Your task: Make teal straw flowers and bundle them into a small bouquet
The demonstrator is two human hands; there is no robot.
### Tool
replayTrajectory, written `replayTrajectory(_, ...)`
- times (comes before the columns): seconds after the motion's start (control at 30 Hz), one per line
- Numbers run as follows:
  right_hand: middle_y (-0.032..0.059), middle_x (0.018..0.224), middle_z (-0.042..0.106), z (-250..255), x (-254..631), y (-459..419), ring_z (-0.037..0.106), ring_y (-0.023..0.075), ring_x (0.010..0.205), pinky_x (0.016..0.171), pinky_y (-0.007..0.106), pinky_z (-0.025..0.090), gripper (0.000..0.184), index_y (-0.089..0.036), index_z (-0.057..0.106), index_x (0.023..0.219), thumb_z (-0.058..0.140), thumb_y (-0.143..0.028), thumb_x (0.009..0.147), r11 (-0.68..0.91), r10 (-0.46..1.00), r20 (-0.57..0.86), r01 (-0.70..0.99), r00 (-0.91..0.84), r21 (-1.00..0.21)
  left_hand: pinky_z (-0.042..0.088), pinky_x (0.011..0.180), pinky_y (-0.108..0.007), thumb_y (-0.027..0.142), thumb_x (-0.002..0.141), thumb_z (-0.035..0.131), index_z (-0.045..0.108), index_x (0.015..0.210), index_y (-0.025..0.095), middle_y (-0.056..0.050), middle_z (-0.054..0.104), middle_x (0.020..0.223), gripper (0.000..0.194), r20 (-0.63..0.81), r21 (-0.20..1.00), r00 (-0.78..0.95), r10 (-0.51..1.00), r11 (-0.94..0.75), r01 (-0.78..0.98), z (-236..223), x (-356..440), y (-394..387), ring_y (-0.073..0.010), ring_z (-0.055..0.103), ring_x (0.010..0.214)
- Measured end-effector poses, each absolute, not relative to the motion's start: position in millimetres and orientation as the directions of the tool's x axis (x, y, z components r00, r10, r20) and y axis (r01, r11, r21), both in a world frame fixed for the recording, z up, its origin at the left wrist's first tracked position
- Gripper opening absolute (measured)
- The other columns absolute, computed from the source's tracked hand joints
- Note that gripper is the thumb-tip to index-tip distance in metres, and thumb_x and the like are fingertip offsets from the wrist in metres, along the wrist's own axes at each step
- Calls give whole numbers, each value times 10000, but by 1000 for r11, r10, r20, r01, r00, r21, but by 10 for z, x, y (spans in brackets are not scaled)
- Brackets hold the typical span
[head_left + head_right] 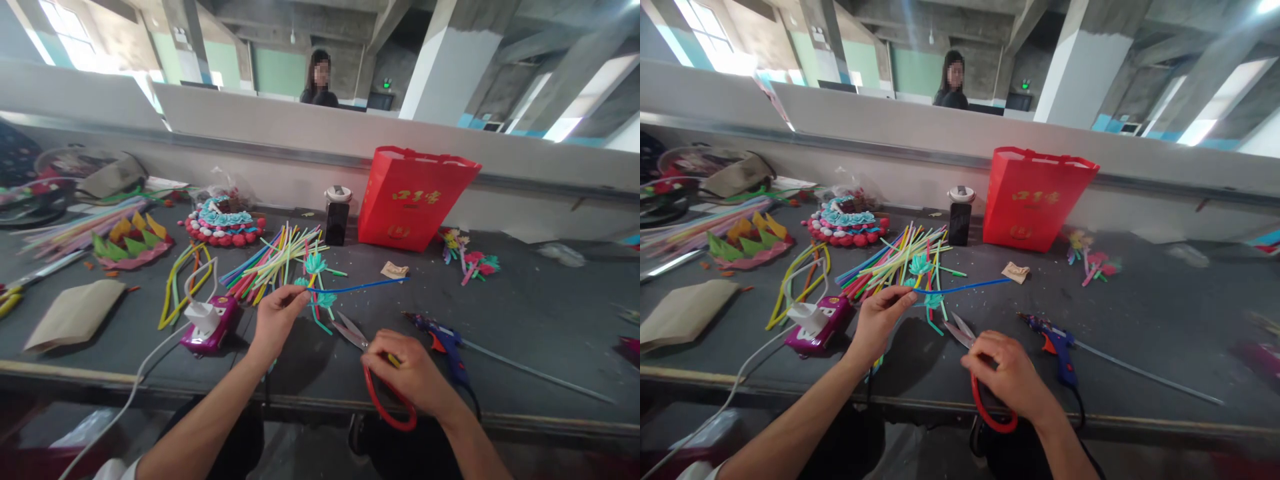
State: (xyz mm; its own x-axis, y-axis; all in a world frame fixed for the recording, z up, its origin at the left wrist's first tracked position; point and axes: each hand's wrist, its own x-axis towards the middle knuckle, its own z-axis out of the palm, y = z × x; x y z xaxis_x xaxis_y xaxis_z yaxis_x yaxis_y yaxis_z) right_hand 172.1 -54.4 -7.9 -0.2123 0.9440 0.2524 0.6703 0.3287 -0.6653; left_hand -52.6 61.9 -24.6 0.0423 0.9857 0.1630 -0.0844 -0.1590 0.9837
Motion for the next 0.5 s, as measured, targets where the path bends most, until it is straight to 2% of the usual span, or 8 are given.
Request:
replayTrajectory(0.03, -2, 774, 651, -66, 1643, -556, 610, 151, 774, 731, 264, 467, 151, -208, 680, 813, 578, -167, 917, 425, 905, 284, 633, -316, -647, 444, 651, -252, 365, 696, 790, 753, 822, 163, -14, 695, 732, 240, 172, 983, 43, 984, -168, -76, -260, -527, 623, -147, 589, 681)
replayTrajectory(0.1, 30, 996, 678, -40, 1504, -591, 607, 161, 951, 870, 303, 465, 302, -236, 676, 1073, 493, -49, 923, 579, 812, 366, 550, -455, -602, 441, 647, -251, 363, 719, 774, 750, 836, 164, -14, 693, 739, 232, 195, 980, 50, 980, -193, -47, -284, -523, 626, -144, 585, 680)
replayTrajectory(0.17, 32, 1008, 687, -20, 1412, -625, 606, 152, 949, 882, 303, 470, 343, -234, 637, 1157, 492, -29, 923, 675, 736, 477, 473, -480, -566, 432, 630, -244, 356, 745, 757, 750, 839, 170, -7, 683, 728, 208, 235, 972, 60, 970, -235, 6, -296, -508, 618, -134, 570, 662)
replayTrajectory(0.23, 20, 905, 694, -3, 1375, -638, 611, 144, 859, 822, 284, 486, 276, -214, 625, 1145, 557, -71, 919, 702, 708, 592, 477, -386, -529, 420, 612, -235, 333, 764, 744, 751, 831, 179, 2, 670, 711, 168, 301, 949, 73, 951, -306, 74, -290, -484, 594, -123, 549, 640)
replayTrajectory(0.3, 28, 893, 696, 12, 1380, -618, 608, 161, 861, 825, 304, 486, 252, -202, 620, 1140, 610, -110, 905, 673, 680, 691, 580, -244, -458, 417, 607, -230, 293, 777, 733, 751, 816, 183, 3, 667, 707, 118, 380, 911, 105, 919, -392, 130, -268, -456, 554, -119, 542, 634)
replayTrajectory(0.37, 65, 1003, 695, 19, 1408, -567, 595, 207, 976, 906, 373, 461, 267, -201, 625, 1153, 637, -137, 894, 578, 649, 750, 725, -130, -374, 424, 618, -231, 254, 791, 718, 749, 812, 183, -8, 677, 726, 81, 439, 872, 162, 884, -463, 161, -235, -429, 504, -123, 554, 647)
replayTrajectory(0.43, 90, 1094, 679, 12, 1444, -505, 567, 257, 1067, 960, 447, 418, 269, -210, 643, 1159, 651, -179, 892, 448, 641, 765, 836, -54, -316, 434, 633, -238, 235, 806, 703, 746, 813, 177, -24, 685, 745, 72, 465, 847, 228, 855, -505, 167, -201, -408, 452, -134, 571, 670)
replayTrajectory(0.5, 78, 1071, 690, -14, 1486, -458, 583, 264, 1046, 946, 454, 412, 214, -226, 675, 1118, 642, -215, 906, 363, 689, 724, 873, -16, -326, 445, 660, -249, 232, 819, 694, 743, 813, 170, -41, 692, 761, 79, 468, 837, 292, 834, -525, 157, -170, -394, 406, -150, 590, 707)
